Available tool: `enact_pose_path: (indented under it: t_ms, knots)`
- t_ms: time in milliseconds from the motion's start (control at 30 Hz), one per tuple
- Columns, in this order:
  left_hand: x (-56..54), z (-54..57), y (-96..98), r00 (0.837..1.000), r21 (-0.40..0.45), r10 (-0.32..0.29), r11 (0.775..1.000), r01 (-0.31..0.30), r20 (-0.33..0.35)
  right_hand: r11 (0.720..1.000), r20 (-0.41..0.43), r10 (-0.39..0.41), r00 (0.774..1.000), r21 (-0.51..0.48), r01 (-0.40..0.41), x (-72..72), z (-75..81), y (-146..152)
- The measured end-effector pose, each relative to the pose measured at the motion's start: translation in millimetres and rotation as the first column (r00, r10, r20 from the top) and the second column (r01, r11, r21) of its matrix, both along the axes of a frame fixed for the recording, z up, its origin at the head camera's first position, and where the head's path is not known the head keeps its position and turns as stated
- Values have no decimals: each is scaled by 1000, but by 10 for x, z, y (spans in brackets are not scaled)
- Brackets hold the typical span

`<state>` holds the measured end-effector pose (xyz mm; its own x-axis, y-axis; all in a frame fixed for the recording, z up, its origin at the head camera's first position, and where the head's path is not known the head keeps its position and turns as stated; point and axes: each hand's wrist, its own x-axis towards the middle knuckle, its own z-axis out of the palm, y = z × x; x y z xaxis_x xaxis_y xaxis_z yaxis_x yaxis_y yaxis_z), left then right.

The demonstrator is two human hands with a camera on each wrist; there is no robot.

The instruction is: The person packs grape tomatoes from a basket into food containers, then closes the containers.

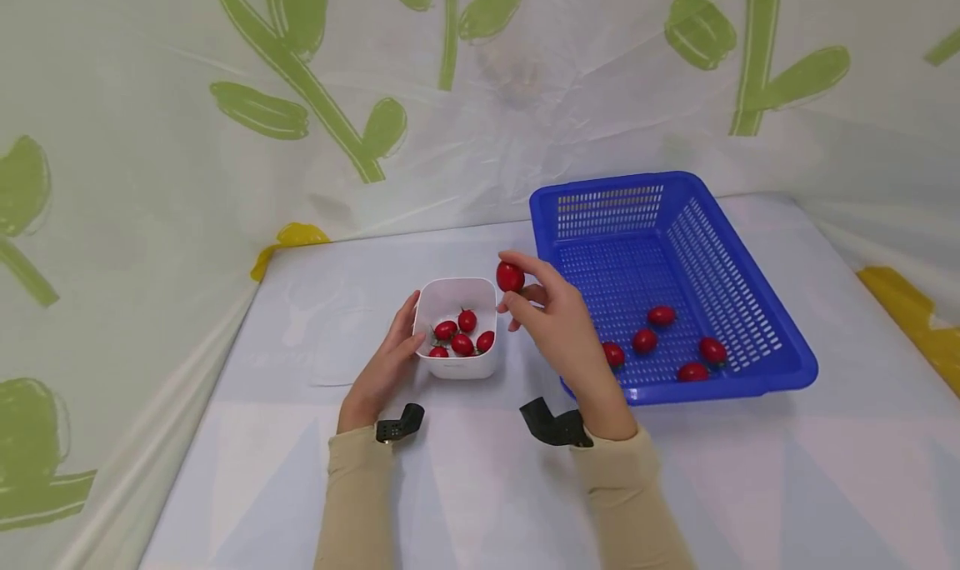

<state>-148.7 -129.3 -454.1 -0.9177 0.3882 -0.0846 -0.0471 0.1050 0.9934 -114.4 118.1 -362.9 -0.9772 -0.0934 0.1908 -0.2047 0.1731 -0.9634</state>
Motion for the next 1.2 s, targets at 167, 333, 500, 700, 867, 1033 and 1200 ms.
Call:
enact_pose_path:
  t_ms: [167,333,500,700,867,1033,1200]
  knots:
    - [9,11,36,1000,49,12,999,-13,25,1000,-16,12,1000,-4,-12,-55,-104,-176]
    - [12,27,41,999,68,11,998,-15,53,997,-32,-45,999,56,46,-124,-267,-356]
    - [30,22,36,998,81,-5,997,1,57,967,-48,-162,986,193,169,-175,-442,-471]
    - [35,42,0,999,108,3,994,-6,32,935,-91,-220,971,265,236,-245,-597,-512]
    - [53,35,-31,999,99,15,995,-20,49,915,-152,-196,969,327,237,-287,-736,-535]
    - [56,25,-32,998,109,18,994,-23,52,913,-198,-165,966,340,226,-298,-844,-566]
    - [18,26,5,999,117,21,993,-26,47,918,-194,-187,963,313,242,-324,-865,-550]
